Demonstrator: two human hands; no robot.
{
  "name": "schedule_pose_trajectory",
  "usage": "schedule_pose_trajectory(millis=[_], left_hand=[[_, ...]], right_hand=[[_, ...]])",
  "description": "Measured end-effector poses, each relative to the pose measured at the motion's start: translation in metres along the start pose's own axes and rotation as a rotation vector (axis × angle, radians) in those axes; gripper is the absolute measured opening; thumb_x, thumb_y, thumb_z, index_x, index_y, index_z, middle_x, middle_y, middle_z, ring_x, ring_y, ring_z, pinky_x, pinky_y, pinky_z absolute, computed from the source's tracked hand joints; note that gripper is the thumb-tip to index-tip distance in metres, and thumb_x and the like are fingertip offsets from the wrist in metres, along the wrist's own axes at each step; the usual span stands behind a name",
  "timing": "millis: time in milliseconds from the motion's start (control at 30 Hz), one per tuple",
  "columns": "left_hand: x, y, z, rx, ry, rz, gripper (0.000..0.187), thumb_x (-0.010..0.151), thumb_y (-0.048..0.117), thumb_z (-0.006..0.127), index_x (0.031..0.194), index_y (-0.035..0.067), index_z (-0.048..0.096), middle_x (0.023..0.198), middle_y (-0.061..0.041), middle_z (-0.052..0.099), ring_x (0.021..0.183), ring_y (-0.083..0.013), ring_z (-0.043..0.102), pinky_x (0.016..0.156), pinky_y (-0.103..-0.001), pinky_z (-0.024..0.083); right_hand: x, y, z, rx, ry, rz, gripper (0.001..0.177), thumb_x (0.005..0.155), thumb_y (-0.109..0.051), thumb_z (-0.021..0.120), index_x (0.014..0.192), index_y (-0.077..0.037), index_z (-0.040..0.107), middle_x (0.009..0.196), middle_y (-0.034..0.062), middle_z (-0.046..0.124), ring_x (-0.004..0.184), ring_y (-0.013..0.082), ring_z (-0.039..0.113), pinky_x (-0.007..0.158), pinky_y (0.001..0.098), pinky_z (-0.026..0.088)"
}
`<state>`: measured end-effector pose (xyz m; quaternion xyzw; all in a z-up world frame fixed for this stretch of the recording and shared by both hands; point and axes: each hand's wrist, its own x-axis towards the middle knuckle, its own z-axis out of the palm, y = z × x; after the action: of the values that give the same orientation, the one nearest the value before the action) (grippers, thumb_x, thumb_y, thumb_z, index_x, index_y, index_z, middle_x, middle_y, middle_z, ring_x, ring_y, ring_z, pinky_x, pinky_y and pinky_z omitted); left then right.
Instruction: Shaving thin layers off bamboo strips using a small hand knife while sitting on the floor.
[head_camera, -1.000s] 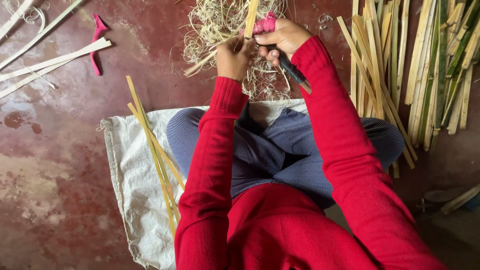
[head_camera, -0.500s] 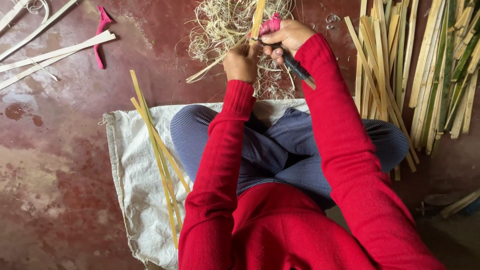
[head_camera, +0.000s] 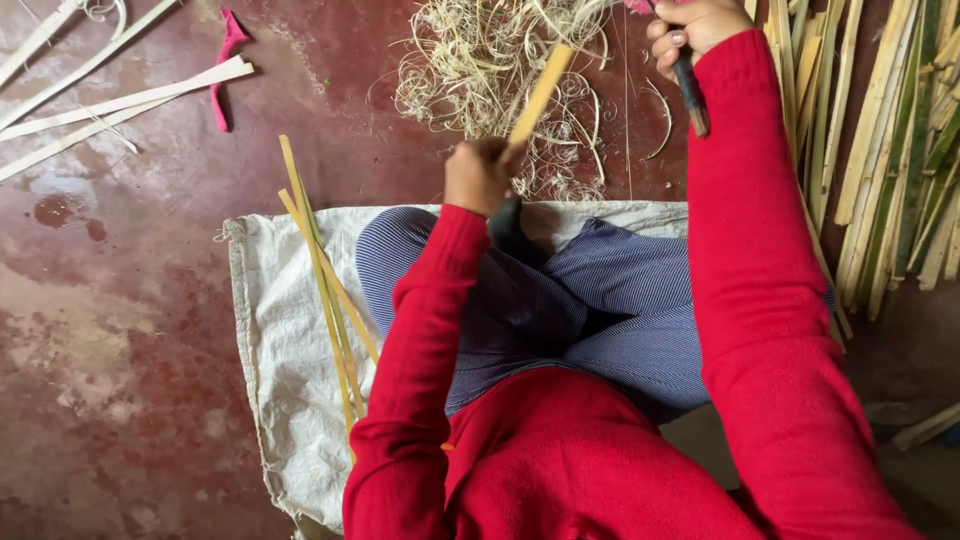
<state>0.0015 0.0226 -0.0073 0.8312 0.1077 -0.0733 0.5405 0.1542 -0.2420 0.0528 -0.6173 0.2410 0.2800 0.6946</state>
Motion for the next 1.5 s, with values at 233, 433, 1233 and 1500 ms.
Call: schedule_pose_trajectory(millis=[233,433,1233,1500], left_hand=[[0.03,0.02,0.0,-0.274,-0.052,-0.185,0.017,0.098,0.012,0.066,0.096,-0.003,0.074,0.066,-0.007,0.07,0.04,-0.0086,0.06,0.033,-0.019,0.052],[0.01,0.063,-0.005,-0.449,-0.067,-0.235,0.013,0.096,0.005,0.066,0.104,-0.004,0.07,0.073,-0.009,0.069,0.045,-0.0105,0.062,0.037,-0.019,0.054],[-0.03,0.023,-0.011,-0.987,-0.212,-0.209,0.009,0.089,0.004,0.059,0.089,-0.005,0.062,0.074,-0.012,0.049,0.053,-0.011,0.045,0.039,-0.021,0.033],[-0.01,-0.013,0.023,-0.014,-0.039,-0.233,0.029,0.092,0.048,0.065,0.08,0.024,0.077,0.066,-0.004,0.07,0.079,-0.0281,0.07,0.07,-0.04,0.054]], right_hand=[[-0.022,0.025,0.046,0.05,-0.315,-0.031,0.019,0.096,-0.004,0.046,0.114,-0.004,0.052,0.122,0.0093,0.072,0.042,0.0043,0.043,0.033,0.0196,0.036],[-0.028,0.039,0.07,0.094,-0.41,-0.06,0.013,0.103,-0.002,0.054,0.113,-0.008,0.06,0.08,0.0082,0.068,0.046,0.0071,0.048,0.039,0.0204,0.042],[-0.053,0.097,0.086,-0.067,-0.558,0.0,0.028,0.097,-0.001,0.061,0.123,-0.009,0.056,0.067,0.0138,0.06,0.041,0.0065,0.047,0.032,0.0274,0.044],[-0.013,0.113,0.068,-0.043,-0.549,0.065,0.006,0.097,-0.003,0.065,0.1,-0.009,0.067,0.067,0.0117,0.059,0.041,0.0045,0.046,0.032,0.0268,0.043]])
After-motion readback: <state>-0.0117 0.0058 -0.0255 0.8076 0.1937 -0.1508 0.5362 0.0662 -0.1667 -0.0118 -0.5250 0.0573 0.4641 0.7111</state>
